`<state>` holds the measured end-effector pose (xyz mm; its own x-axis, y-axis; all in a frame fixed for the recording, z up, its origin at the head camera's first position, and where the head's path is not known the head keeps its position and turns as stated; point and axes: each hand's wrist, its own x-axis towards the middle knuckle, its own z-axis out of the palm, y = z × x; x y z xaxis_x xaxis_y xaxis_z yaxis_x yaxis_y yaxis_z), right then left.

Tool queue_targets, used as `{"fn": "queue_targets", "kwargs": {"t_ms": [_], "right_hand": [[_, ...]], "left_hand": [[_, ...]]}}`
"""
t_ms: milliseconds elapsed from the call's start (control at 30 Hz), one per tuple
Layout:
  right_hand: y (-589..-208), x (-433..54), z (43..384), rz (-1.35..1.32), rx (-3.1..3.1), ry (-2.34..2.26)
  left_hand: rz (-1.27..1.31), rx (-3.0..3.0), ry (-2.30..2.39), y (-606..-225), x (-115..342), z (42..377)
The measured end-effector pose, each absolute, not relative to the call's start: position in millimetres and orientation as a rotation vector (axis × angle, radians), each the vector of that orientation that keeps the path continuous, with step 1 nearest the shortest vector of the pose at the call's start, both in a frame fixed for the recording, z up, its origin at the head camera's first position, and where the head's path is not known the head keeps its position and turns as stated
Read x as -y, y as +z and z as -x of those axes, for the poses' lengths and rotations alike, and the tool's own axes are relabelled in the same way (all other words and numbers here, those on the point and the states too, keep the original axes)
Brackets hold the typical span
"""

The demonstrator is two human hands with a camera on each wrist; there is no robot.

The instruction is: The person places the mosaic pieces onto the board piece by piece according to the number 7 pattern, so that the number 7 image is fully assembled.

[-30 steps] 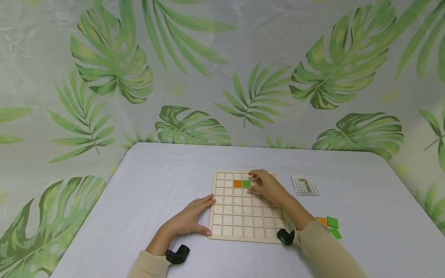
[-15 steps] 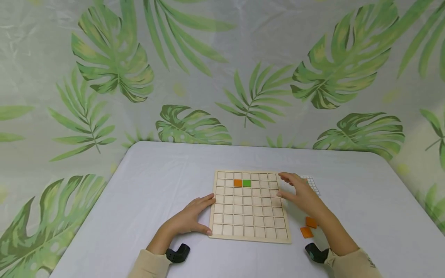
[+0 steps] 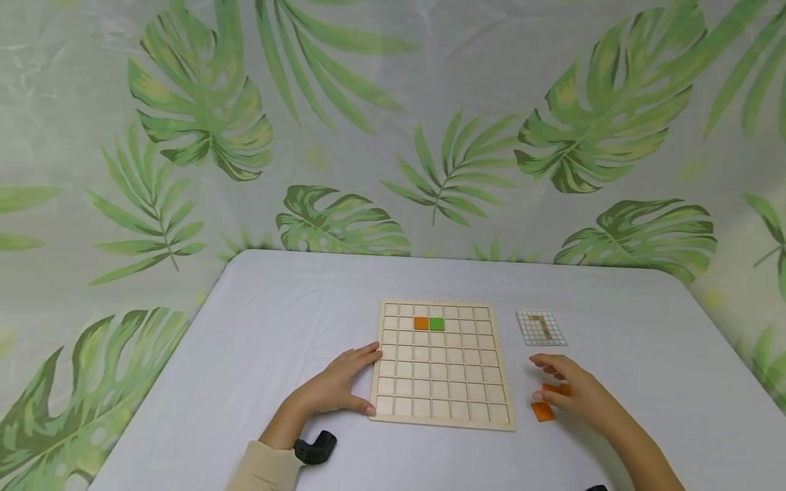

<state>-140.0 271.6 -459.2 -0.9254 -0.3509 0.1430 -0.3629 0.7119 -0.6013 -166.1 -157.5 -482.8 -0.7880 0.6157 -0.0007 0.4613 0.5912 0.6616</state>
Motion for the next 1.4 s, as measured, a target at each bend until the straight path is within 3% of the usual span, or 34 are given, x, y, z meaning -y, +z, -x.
{"fn": "queue_targets", "kwargs": {"t_ms": [233,733,1100,1400], "right_hand": [[-474,-285,126,-0.818,2.803,1.063],[-472,-275,125,-0.643,2.848,0.956],[-445,-246,159,-0.612,2.827,0.948],[-431,-203,204,-0.737,2.72,0.971]], "left_hand": [[-0.893,-2.589,0.982,-482,157,166],[-0.888,-2.596,0.961,-485,158,168],[-0.877,-2.591,0.972,-485,158,167],[-0.888,-2.59,0.973,-486,158,168]]}}
